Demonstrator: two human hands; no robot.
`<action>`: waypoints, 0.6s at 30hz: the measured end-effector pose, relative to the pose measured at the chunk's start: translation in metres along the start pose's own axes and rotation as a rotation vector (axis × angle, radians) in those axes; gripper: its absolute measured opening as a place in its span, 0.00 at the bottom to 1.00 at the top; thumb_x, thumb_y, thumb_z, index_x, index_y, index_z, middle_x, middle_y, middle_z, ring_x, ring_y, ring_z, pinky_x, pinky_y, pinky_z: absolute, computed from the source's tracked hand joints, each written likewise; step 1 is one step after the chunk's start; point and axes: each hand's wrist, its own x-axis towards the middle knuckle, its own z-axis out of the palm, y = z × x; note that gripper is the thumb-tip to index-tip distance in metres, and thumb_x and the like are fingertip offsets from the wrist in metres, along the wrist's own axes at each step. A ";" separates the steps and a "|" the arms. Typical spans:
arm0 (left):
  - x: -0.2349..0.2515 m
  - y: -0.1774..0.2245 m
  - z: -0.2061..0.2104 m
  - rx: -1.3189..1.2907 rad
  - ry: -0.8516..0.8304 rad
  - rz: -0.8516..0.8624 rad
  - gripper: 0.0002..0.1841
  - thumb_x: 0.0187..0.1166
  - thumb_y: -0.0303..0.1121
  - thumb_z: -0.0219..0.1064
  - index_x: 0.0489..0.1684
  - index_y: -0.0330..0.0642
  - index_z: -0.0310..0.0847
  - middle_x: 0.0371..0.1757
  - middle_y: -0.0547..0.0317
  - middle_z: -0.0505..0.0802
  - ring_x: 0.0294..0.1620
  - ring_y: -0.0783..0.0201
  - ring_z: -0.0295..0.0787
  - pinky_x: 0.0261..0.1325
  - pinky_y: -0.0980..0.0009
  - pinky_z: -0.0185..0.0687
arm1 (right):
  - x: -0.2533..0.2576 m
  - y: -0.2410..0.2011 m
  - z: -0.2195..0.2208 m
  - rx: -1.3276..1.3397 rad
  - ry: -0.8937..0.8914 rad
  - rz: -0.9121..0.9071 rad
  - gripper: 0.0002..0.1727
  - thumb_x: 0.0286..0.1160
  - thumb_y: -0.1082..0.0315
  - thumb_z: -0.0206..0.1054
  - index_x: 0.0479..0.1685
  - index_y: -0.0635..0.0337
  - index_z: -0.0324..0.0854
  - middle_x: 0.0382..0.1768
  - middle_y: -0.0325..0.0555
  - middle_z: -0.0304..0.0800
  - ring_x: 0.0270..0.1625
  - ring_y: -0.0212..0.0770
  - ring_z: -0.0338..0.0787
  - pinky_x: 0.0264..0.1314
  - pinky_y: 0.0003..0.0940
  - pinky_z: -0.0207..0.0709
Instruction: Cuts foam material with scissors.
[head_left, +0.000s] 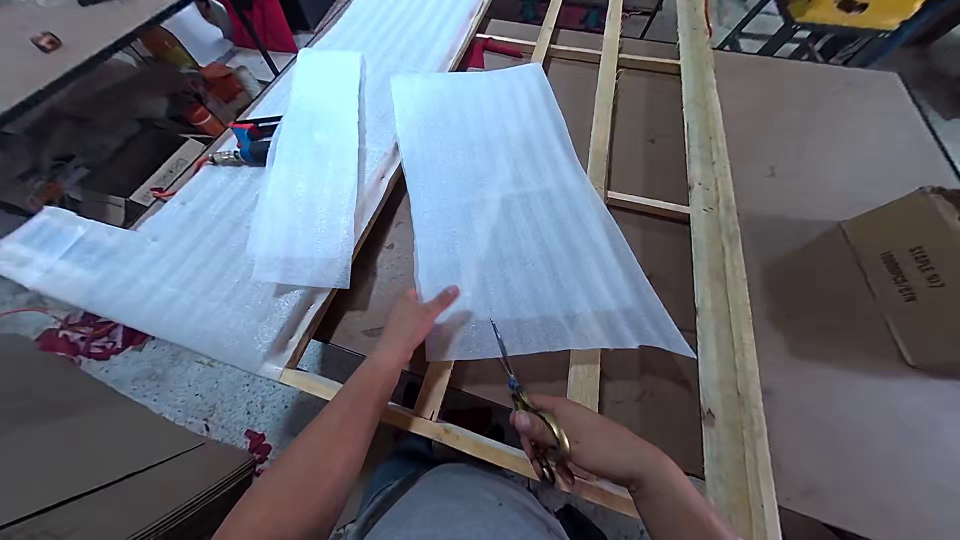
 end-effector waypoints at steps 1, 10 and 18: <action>0.001 -0.001 0.004 0.051 -0.015 0.010 0.36 0.67 0.57 0.80 0.64 0.36 0.82 0.52 0.42 0.94 0.55 0.46 0.93 0.62 0.40 0.86 | 0.004 -0.002 0.003 0.003 0.017 0.006 0.46 0.65 0.19 0.61 0.65 0.53 0.76 0.39 0.45 0.90 0.31 0.41 0.90 0.29 0.35 0.84; 0.010 -0.013 -0.023 -0.365 -0.151 -0.031 0.12 0.88 0.33 0.62 0.59 0.34 0.84 0.44 0.46 0.95 0.41 0.56 0.95 0.48 0.57 0.93 | -0.004 0.001 -0.004 0.085 0.007 -0.057 0.52 0.64 0.19 0.61 0.76 0.55 0.71 0.47 0.48 0.91 0.42 0.43 0.93 0.39 0.36 0.88; 0.022 -0.020 -0.030 -0.347 -0.162 -0.027 0.12 0.89 0.31 0.60 0.58 0.33 0.83 0.44 0.45 0.94 0.41 0.56 0.95 0.48 0.58 0.93 | 0.014 -0.010 0.011 0.127 0.327 -0.096 0.40 0.65 0.26 0.70 0.55 0.56 0.83 0.28 0.44 0.87 0.25 0.40 0.87 0.27 0.34 0.84</action>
